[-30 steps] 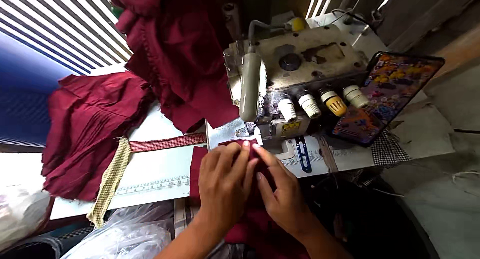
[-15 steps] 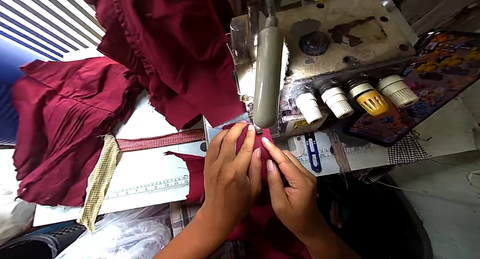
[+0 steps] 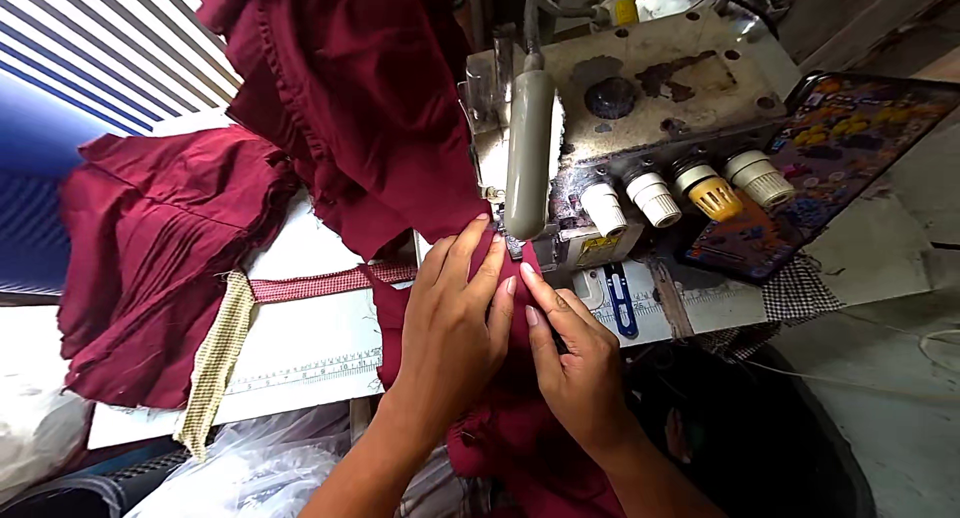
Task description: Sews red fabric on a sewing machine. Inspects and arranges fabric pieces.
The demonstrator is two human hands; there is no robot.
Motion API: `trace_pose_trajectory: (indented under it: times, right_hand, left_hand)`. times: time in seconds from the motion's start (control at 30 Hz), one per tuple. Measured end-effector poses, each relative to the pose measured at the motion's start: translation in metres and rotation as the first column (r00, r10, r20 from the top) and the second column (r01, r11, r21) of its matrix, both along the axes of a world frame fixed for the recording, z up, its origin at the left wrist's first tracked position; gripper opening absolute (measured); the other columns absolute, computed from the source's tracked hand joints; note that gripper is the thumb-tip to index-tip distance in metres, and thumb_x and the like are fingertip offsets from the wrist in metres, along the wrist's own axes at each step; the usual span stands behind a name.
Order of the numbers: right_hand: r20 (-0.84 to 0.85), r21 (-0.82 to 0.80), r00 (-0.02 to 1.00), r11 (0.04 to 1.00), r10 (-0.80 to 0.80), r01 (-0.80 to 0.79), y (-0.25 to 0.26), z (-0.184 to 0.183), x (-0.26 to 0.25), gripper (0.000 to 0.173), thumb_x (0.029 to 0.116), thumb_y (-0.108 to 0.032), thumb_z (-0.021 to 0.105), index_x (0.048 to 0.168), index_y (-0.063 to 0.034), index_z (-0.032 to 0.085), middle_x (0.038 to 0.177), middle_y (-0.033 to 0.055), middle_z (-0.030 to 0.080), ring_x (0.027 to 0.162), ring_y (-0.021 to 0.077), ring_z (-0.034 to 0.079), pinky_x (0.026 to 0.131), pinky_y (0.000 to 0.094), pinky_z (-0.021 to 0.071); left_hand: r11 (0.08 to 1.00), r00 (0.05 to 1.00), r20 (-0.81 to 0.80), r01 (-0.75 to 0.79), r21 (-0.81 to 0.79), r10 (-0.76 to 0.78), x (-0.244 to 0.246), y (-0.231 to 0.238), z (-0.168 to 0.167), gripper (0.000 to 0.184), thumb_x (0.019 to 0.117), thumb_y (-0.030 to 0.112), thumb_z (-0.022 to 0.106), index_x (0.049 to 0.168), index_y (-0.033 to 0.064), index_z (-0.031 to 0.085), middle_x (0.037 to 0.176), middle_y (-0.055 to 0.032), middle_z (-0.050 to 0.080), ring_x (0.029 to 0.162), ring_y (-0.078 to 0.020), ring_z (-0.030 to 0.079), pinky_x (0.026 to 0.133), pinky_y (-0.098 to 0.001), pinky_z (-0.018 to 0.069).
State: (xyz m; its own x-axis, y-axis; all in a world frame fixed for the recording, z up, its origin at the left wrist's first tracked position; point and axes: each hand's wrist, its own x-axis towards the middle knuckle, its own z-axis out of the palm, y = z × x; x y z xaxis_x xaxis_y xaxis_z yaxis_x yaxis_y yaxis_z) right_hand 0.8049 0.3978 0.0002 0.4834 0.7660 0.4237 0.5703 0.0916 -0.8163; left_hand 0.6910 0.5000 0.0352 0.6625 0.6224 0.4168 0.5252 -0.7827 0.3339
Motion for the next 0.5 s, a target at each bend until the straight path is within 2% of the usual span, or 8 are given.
trace_pose_trajectory:
  times: [0.03, 0.1, 0.17, 0.3, 0.43, 0.5]
  right_hand:
    - [-0.014, 0.01, 1.0, 1.0, 0.005, -0.005, -0.003, -0.002, 0.0, 0.032, 0.0989, -0.006, 0.059, 0.127, 0.0022, 0.071, 0.105, 0.0092, 0.074, 0.092, 0.0058, 0.067, 0.084, 0.0171, 0.056]
    - [-0.059, 0.027, 0.998, 1.0, 0.013, -0.011, -0.01, -0.003, -0.002, 0.028, 0.098, -0.006, 0.062, 0.123, 0.0024, 0.072, 0.105, 0.0085, 0.074, 0.092, 0.0058, 0.069, 0.084, 0.0179, 0.0574]
    - [-0.099, 0.029, 0.995, 1.0, 0.011, -0.008, -0.017, -0.003, -0.005, 0.028, 0.097, -0.004, 0.062, 0.121, 0.0038, 0.073, 0.104, 0.0089, 0.075, 0.092, 0.0059, 0.07, 0.084, 0.0179, 0.0582]
    - [-0.11, 0.047, 0.994, 0.999, 0.002, 0.003, -0.016, 0.0, -0.006, 0.026, 0.0969, -0.004, 0.063, 0.118, 0.0053, 0.074, 0.099, 0.0084, 0.075, 0.087, 0.0041, 0.069, 0.08, 0.016, 0.0576]
    - [-0.072, 0.061, 0.997, 0.998, -0.01, 0.014, -0.01, 0.002, -0.004, 0.025, 0.0967, -0.005, 0.062, 0.116, 0.0044, 0.075, 0.096, 0.0074, 0.075, 0.084, 0.0027, 0.067, 0.077, 0.0146, 0.0566]
    - [-0.05, 0.062, 0.999, 0.998, -0.021, 0.024, -0.007, 0.003, -0.004, 0.025, 0.0962, -0.004, 0.062, 0.116, 0.0047, 0.075, 0.096, 0.0079, 0.075, 0.084, 0.0027, 0.067, 0.076, 0.0141, 0.0563]
  left_hand:
    - [1.0, 1.0, 0.016, -0.009, 0.017, 0.008, -0.002, -0.007, 0.003, 0.036, 0.1039, 0.027, 0.052, 0.129, 0.0081, 0.071, 0.148, -0.0104, 0.057, 0.136, -0.0268, 0.053, 0.112, -0.044, 0.0428]
    - [0.999, 0.996, 0.088, -0.022, 0.035, 0.019, -0.004, -0.024, 0.003, 0.031, 0.1009, 0.028, 0.06, 0.119, 0.0085, 0.076, 0.133, -0.0104, 0.068, 0.126, -0.0259, 0.061, 0.108, -0.0452, 0.0475]
    - [0.999, 0.994, 0.101, -0.044, 0.03, 0.041, -0.004, -0.034, -0.004, 0.033, 0.0996, 0.033, 0.061, 0.117, 0.009, 0.077, 0.126, -0.007, 0.072, 0.122, -0.0233, 0.066, 0.11, -0.0461, 0.0478]
    - [1.0, 0.99, 0.138, -0.018, 0.012, 0.016, -0.009, -0.027, -0.012, 0.037, 0.1007, 0.037, 0.061, 0.118, 0.008, 0.076, 0.128, -0.0066, 0.072, 0.126, -0.0217, 0.064, 0.114, -0.0469, 0.045]
    - [1.0, 0.988, 0.152, 0.018, -0.011, -0.016, -0.011, -0.015, -0.01, 0.026, 0.1, 0.023, 0.061, 0.115, 0.0101, 0.078, 0.128, -0.0031, 0.072, 0.126, -0.0186, 0.064, 0.115, -0.0448, 0.0465]
    - [0.999, 0.99, 0.139, 0.029, -0.014, -0.027, -0.012, -0.012, -0.008, 0.026, 0.1003, 0.02, 0.06, 0.117, 0.0101, 0.078, 0.13, -0.0026, 0.071, 0.128, -0.0182, 0.063, 0.116, -0.0443, 0.0453]
